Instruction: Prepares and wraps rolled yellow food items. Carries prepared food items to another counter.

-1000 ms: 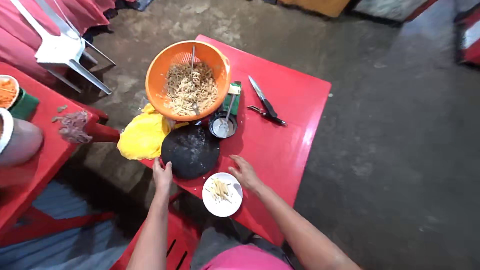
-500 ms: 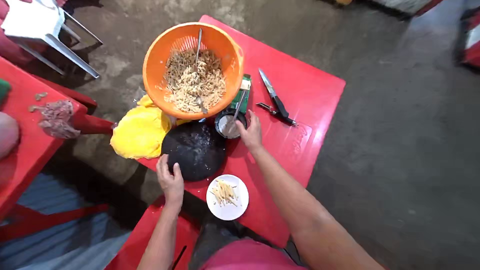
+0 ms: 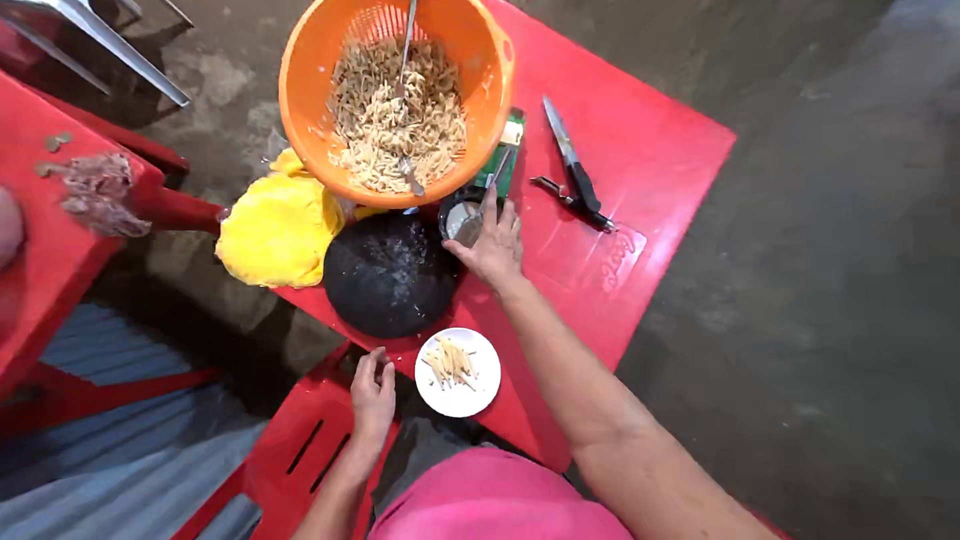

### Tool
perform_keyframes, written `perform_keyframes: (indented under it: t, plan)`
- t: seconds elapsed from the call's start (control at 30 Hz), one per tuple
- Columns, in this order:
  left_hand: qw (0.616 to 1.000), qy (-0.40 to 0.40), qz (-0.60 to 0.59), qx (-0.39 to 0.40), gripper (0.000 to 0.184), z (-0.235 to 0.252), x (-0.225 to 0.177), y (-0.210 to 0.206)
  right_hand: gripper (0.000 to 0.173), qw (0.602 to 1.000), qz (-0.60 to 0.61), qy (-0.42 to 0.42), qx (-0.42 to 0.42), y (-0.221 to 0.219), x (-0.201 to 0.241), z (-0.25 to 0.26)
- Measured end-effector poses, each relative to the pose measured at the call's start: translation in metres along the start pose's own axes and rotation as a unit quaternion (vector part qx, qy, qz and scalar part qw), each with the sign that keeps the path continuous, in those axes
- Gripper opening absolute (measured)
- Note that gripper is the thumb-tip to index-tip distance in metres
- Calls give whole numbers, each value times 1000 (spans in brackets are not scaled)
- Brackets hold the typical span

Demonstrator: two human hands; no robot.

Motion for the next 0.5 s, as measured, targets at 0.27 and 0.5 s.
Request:
perform_keyframes:
  t: [0.27,0.5]
  plan:
    - [1000,-7,-24,5,32,-5,-9,-10,127,999,9,37,-16,-7,-1,-12]
    - [999,-33,-31,-16,32,6,-15,-9,127,997,-3,55,-48,-5,-23,-14]
Point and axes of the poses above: each hand's wrist, its own z-axis towards the middle knuckle, its own y-axis out of the back of the hand, x = y × z, the point moved 1 cm from there along z, towards the middle knuckle, and after that the axes turned 8 degrees about -y, right-handed, at the moved point
